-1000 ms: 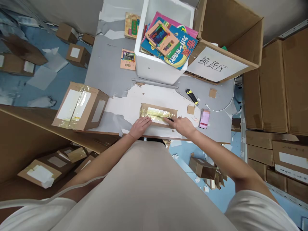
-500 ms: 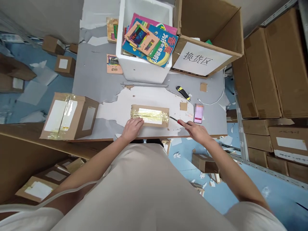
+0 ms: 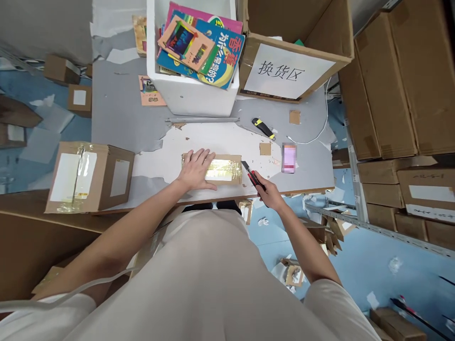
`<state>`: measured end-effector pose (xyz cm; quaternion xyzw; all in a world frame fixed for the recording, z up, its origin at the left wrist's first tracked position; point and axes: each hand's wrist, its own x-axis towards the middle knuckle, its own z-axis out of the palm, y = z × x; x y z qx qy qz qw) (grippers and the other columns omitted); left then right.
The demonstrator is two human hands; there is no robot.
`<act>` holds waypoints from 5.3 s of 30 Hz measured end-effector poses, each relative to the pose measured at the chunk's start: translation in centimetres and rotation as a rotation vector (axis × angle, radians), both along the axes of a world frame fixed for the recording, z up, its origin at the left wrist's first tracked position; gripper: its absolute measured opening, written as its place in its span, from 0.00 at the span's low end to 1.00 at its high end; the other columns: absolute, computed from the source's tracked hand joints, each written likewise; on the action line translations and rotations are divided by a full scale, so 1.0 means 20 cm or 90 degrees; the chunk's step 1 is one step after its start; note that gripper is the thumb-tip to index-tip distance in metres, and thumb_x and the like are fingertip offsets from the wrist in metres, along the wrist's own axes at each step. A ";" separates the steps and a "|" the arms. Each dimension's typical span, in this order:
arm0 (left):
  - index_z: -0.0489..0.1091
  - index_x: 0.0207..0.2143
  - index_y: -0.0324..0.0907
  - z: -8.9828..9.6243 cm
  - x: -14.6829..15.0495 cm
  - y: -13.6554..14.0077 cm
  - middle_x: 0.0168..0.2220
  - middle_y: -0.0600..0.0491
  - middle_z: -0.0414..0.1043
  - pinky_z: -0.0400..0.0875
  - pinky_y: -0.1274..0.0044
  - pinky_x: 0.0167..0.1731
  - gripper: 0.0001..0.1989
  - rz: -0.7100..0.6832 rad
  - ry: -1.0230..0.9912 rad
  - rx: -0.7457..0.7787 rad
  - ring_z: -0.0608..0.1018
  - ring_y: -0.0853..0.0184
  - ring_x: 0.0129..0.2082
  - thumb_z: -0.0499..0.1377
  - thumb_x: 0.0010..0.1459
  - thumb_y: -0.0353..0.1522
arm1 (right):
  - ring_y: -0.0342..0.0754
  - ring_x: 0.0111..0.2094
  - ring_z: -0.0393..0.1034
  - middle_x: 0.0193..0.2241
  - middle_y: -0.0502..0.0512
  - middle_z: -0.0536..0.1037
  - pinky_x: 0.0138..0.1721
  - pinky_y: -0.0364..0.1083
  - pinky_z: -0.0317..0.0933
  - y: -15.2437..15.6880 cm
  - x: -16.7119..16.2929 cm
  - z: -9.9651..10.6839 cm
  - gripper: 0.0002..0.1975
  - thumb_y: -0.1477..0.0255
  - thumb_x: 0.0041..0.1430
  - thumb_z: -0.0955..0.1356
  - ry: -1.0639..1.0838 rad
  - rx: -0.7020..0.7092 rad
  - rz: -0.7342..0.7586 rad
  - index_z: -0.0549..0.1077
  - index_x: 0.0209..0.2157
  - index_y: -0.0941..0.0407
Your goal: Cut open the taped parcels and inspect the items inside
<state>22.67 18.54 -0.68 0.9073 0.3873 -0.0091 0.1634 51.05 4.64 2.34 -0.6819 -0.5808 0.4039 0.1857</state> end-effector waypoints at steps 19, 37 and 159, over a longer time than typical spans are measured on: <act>0.49 0.65 0.38 -0.05 0.02 0.05 0.63 0.37 0.55 0.42 0.56 0.60 0.61 0.059 -0.106 -0.020 0.58 0.42 0.59 0.64 0.33 0.57 | 0.53 0.37 0.70 0.38 0.63 0.75 0.36 0.46 0.58 0.13 -0.23 0.26 0.29 0.77 0.64 0.56 -0.397 -0.159 0.215 0.49 0.66 0.60; 0.52 0.64 0.35 -0.04 0.04 0.03 0.59 0.34 0.59 0.45 0.56 0.58 0.57 0.103 -0.121 0.010 0.61 0.43 0.57 0.61 0.37 0.58 | 0.51 0.37 0.71 0.39 0.60 0.76 0.38 0.49 0.64 -0.13 -0.20 0.23 0.29 0.72 0.63 0.58 -0.208 -0.073 0.009 0.52 0.65 0.55; 0.55 0.63 0.36 -0.05 -0.11 -0.26 0.63 0.36 0.57 0.47 0.56 0.62 0.31 0.119 -0.074 0.046 0.58 0.48 0.64 0.50 0.61 0.41 | 0.58 0.49 0.67 0.49 0.72 0.69 0.41 0.54 0.66 0.18 -0.11 -0.46 0.29 0.73 0.62 0.59 -0.495 -0.125 -0.048 0.53 0.65 0.58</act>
